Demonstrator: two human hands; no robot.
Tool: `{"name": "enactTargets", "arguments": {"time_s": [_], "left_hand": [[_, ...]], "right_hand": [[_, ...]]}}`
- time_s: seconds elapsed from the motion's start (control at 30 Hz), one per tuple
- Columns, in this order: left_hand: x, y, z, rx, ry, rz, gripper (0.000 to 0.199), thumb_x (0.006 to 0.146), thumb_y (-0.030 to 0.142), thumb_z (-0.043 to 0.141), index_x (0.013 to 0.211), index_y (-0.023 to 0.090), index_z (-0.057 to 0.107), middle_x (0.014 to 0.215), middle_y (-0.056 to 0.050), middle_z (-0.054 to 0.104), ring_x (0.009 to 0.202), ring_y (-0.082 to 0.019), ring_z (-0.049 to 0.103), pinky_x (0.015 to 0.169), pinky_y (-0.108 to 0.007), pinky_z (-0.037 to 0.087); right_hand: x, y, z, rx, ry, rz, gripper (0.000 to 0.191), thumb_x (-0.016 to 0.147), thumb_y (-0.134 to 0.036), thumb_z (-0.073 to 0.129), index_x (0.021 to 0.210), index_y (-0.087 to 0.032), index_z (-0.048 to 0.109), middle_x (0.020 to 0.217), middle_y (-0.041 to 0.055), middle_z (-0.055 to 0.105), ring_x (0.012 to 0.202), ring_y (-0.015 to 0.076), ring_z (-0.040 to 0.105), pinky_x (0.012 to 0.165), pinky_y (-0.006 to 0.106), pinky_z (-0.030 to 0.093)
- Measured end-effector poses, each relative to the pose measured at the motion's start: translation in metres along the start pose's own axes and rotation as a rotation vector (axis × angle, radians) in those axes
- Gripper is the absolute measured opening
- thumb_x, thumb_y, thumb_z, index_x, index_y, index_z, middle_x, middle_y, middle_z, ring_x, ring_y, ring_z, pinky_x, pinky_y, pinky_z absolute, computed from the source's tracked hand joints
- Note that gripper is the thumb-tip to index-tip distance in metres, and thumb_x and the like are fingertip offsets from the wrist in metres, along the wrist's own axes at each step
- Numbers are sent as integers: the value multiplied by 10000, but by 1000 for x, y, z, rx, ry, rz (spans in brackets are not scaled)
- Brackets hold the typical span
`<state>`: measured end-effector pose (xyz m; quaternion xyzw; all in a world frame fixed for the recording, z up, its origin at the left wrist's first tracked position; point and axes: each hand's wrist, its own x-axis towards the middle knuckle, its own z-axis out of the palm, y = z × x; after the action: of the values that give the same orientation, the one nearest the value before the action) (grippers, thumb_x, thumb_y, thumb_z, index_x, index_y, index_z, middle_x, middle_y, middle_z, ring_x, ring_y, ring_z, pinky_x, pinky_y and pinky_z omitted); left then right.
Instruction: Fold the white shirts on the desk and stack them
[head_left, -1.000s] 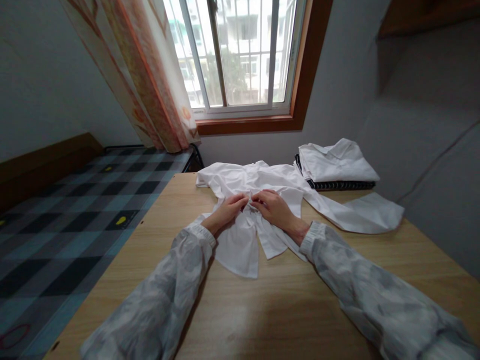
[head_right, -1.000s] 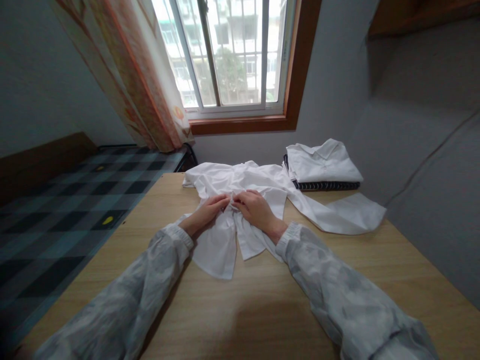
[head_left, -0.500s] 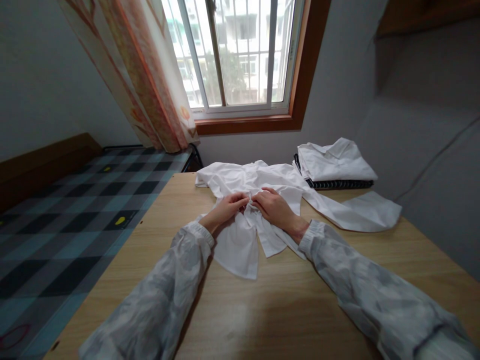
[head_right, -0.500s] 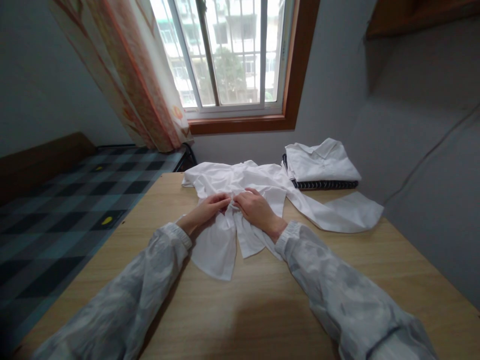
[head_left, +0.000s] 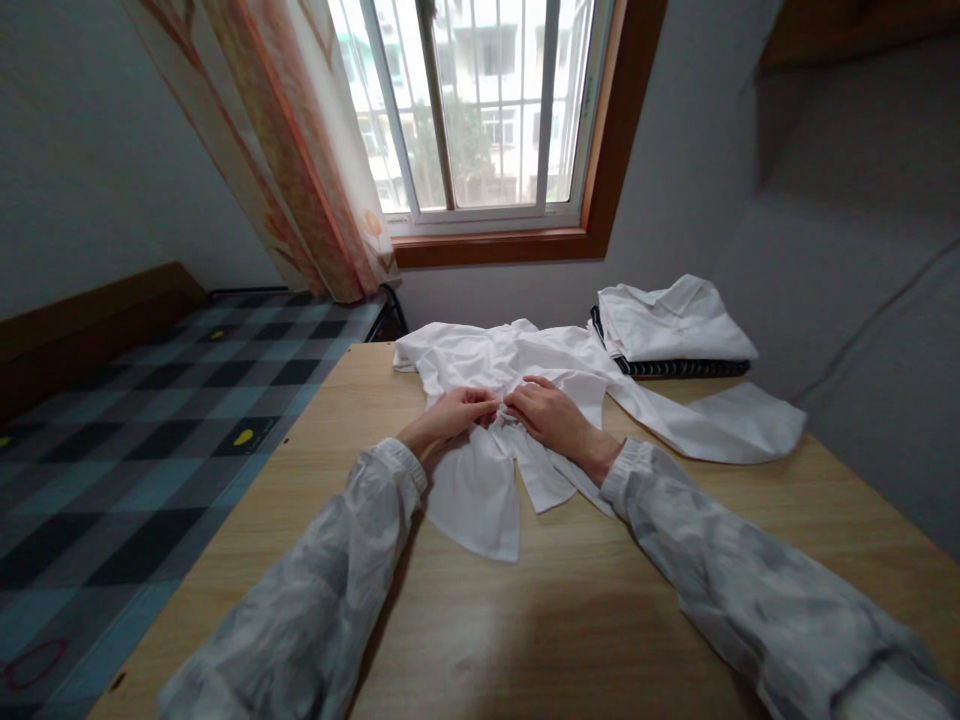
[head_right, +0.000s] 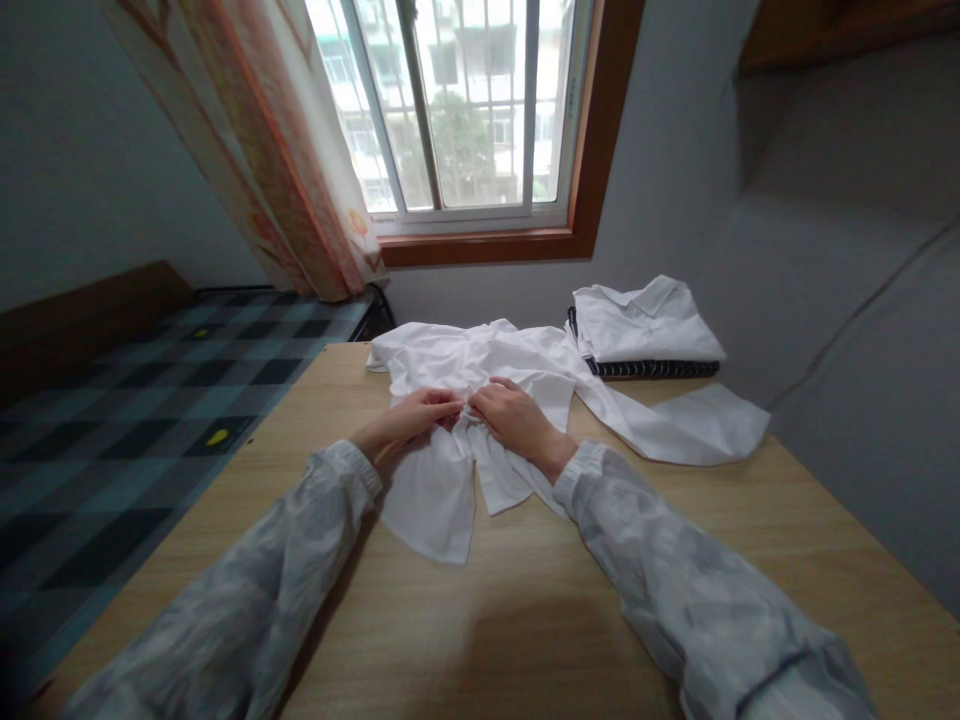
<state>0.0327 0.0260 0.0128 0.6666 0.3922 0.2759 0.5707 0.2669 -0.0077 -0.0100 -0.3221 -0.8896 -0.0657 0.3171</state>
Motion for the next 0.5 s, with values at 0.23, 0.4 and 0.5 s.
{"name": "enactTargets", "arguments": {"time_s": [0.23, 0.4, 0.5], "left_hand": [[-7, 0, 4, -74, 57, 135, 516, 833, 646, 878, 785, 160, 712, 723, 5, 624, 666, -117, 516, 650, -260, 407], [-7, -1, 7, -100, 137, 187, 500, 809, 631, 915, 825, 153, 770, 748, -15, 679, 671, -130, 560, 656, -271, 463], [-8, -1, 9, -77, 176, 208, 513, 801, 653, 913, 844, 157, 789, 747, -30, 701, 674, -147, 577, 645, -283, 484]], "right_hand": [[4, -5, -4, -8, 52, 64, 227, 1183, -295, 491, 1085, -240, 688, 989, 73, 742, 974, 261, 675, 1154, 442, 474], [6, -6, -6, 13, 57, 75, 247, 1189, -295, 474, 1063, -234, 678, 963, 72, 737, 938, 261, 665, 1148, 438, 480], [7, -7, -6, 27, 58, 88, 244, 1187, -300, 479, 1057, -239, 677, 967, 72, 742, 940, 263, 669, 1162, 451, 480]]}}
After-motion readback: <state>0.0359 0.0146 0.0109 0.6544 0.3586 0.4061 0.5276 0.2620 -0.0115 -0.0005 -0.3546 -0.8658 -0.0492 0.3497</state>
